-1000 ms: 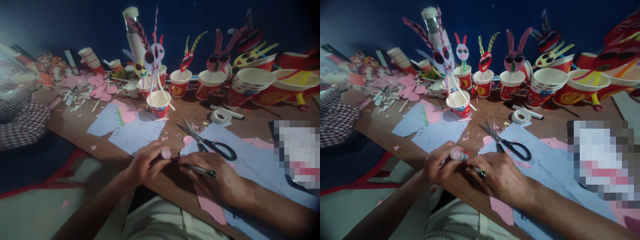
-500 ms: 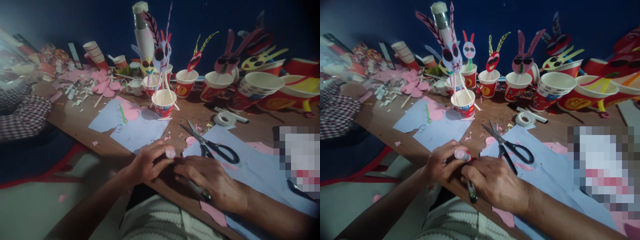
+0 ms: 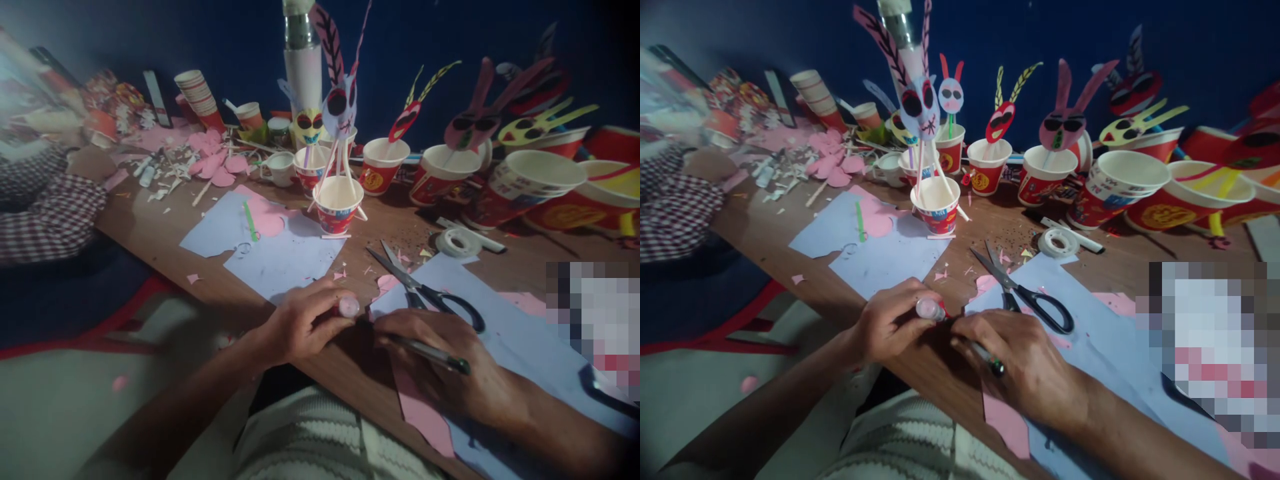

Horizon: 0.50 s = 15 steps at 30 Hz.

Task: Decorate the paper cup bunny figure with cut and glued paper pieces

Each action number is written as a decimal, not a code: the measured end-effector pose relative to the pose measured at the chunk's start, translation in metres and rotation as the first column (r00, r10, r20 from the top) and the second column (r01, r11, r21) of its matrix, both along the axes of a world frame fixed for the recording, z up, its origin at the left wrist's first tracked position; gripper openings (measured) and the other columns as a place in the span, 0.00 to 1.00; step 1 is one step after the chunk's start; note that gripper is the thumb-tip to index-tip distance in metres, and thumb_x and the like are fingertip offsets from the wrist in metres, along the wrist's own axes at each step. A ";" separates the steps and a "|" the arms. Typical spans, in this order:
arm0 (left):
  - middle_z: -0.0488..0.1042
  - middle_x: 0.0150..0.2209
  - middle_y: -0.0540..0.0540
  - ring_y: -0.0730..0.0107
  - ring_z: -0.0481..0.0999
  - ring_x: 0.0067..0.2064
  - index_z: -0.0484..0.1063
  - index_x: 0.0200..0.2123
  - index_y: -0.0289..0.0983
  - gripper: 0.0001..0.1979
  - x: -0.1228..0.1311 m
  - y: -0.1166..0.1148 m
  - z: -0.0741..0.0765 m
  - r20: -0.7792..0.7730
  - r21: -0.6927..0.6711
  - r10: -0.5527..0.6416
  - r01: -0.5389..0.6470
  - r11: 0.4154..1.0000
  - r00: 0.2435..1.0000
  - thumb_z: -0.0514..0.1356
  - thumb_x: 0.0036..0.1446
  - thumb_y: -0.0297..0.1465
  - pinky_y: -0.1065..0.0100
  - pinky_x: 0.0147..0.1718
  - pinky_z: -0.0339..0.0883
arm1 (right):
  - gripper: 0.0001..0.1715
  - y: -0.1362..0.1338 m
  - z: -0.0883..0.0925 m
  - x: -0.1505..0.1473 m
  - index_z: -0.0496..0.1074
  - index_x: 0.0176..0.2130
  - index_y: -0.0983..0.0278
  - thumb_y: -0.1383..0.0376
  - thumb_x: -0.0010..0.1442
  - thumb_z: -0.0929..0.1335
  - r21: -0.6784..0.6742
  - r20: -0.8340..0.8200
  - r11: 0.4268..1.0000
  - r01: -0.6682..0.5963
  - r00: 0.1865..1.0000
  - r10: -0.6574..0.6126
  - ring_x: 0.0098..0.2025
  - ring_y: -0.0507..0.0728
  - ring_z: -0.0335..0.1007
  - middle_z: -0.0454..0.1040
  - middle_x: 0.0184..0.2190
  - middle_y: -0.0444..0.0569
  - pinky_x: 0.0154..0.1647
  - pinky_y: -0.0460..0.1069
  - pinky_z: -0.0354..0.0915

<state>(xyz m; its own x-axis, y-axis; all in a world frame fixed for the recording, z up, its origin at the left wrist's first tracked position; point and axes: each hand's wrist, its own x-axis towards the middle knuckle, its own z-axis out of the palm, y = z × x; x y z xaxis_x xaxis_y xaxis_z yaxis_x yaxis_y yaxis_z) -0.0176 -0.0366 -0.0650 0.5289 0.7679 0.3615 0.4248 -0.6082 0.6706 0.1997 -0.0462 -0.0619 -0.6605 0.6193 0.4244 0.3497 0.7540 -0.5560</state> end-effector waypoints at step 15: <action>0.71 0.34 0.45 0.72 0.70 0.36 0.67 0.39 0.33 0.07 0.000 -0.003 0.000 0.008 -0.011 0.021 -0.021 1.000 1.000 0.55 0.56 0.27 0.71 0.36 0.65 | 0.17 0.023 0.008 -0.010 0.70 0.31 0.63 0.67 0.63 0.57 -0.154 0.090 0.981 0.121 0.990 -0.108 0.34 0.55 0.74 0.76 0.32 0.49 0.34 0.46 0.67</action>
